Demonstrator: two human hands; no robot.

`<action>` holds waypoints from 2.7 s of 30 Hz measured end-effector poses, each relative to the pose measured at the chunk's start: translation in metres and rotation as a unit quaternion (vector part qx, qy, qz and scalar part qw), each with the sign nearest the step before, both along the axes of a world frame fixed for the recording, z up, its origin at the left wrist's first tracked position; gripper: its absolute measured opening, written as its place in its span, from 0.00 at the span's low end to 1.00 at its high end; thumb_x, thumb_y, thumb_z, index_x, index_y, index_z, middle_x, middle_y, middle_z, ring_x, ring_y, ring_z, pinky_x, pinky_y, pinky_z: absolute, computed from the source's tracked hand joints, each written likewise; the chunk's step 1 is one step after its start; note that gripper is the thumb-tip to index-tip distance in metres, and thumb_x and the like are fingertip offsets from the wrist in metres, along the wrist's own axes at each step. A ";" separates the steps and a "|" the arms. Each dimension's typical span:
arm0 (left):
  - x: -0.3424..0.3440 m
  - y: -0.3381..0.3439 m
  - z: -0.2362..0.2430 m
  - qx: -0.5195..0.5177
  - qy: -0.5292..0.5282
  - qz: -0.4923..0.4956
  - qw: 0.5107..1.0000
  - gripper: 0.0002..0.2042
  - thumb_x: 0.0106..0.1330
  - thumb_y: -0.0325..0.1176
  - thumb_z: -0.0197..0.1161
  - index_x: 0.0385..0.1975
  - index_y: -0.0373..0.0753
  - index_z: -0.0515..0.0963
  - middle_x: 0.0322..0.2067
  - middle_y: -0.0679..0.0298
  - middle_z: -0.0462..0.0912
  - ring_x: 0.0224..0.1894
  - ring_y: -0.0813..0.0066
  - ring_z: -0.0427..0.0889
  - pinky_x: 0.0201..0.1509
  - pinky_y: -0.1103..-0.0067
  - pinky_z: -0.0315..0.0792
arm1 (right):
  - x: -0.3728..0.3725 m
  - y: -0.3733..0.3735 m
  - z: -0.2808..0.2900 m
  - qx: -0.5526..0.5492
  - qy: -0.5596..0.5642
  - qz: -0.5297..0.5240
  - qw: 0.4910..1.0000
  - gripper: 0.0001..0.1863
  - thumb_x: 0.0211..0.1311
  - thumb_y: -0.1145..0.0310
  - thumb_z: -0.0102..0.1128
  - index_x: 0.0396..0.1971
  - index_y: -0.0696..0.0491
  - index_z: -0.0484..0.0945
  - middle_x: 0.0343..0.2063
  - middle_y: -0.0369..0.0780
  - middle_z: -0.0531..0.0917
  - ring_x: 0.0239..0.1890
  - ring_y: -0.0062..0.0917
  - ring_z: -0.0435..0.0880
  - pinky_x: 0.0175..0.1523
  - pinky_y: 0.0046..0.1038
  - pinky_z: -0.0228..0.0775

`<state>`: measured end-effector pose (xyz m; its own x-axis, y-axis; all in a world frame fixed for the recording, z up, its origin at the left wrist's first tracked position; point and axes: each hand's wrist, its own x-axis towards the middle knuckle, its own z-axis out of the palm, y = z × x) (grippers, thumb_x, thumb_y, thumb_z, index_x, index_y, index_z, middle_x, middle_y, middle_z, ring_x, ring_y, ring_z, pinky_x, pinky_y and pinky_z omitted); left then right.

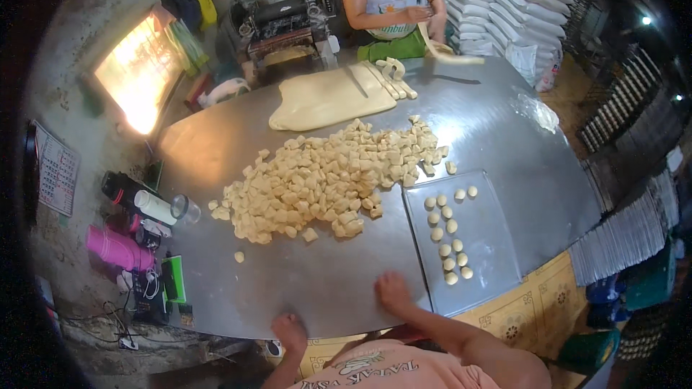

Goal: Shaping small pieces of dough into uniform balls and arranging them on a baking tray.

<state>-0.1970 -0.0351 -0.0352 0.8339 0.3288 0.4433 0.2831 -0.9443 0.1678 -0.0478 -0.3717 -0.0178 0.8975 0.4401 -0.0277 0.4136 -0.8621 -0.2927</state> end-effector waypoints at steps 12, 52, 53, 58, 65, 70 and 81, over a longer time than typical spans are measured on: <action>0.002 0.072 -0.004 -0.149 0.049 0.091 0.983 0.08 0.75 0.31 0.59 0.46 0.36 0.80 0.40 0.49 0.83 0.43 0.46 0.80 0.51 0.56 0.75 | 0.068 -0.009 0.006 0.052 -0.015 0.079 0.995 0.12 0.65 0.67 0.57 0.43 0.56 0.80 0.46 0.49 0.82 0.53 0.45 0.79 0.63 0.46 0.69; 0.108 0.062 -0.004 -0.133 0.123 -0.050 0.982 0.08 0.70 0.31 0.58 0.44 0.39 0.79 0.39 0.50 0.83 0.46 0.46 0.81 0.49 0.53 0.75 | 0.048 0.045 -0.007 0.049 -0.089 0.257 0.961 0.10 0.67 0.66 0.57 0.42 0.55 0.81 0.42 0.47 0.80 0.49 0.44 0.78 0.56 0.44 0.70; 0.085 0.069 -0.002 -0.102 0.120 -0.049 0.986 0.07 0.70 0.31 0.59 0.44 0.39 0.79 0.38 0.50 0.83 0.44 0.45 0.81 0.49 0.54 0.75 | 0.045 0.026 -0.001 0.018 -0.073 0.243 0.967 0.10 0.67 0.67 0.57 0.42 0.55 0.81 0.43 0.47 0.80 0.50 0.44 0.78 0.57 0.44 0.70; -0.017 -0.003 -0.017 0.077 0.153 -0.056 0.984 0.06 0.69 0.31 0.59 0.41 0.40 0.80 0.36 0.51 0.82 0.43 0.50 0.82 0.48 0.56 0.75 | -0.029 -0.002 0.001 0.026 -0.046 0.156 0.986 0.11 0.67 0.67 0.56 0.44 0.56 0.81 0.46 0.48 0.80 0.53 0.44 0.78 0.60 0.45 0.70; 0.115 0.030 0.004 -0.114 0.182 -0.081 0.973 0.20 0.70 0.41 0.61 0.56 0.37 0.79 0.50 0.44 0.81 0.53 0.41 0.78 0.62 0.53 0.72 | 0.029 0.087 -0.016 0.132 -0.051 0.264 0.954 0.11 0.65 0.63 0.60 0.38 0.54 0.81 0.42 0.47 0.81 0.50 0.44 0.77 0.59 0.44 0.70; 0.067 0.031 0.061 -0.179 0.022 -0.162 0.970 0.17 0.65 0.35 0.68 0.51 0.37 0.82 0.47 0.47 0.83 0.53 0.41 0.78 0.62 0.56 0.73 | 0.024 0.034 0.014 0.149 -0.004 0.299 0.942 0.09 0.63 0.63 0.63 0.38 0.52 0.82 0.40 0.42 0.83 0.52 0.43 0.79 0.60 0.47 0.70; 0.107 -0.074 0.052 -0.184 0.070 -0.109 0.974 0.15 0.57 0.27 0.70 0.46 0.38 0.85 0.44 0.49 0.83 0.47 0.44 0.82 0.55 0.56 0.77 | 0.011 -0.050 0.041 0.264 0.187 0.181 0.929 0.15 0.65 0.74 0.61 0.51 0.56 0.84 0.56 0.48 0.81 0.61 0.47 0.77 0.68 0.44 0.71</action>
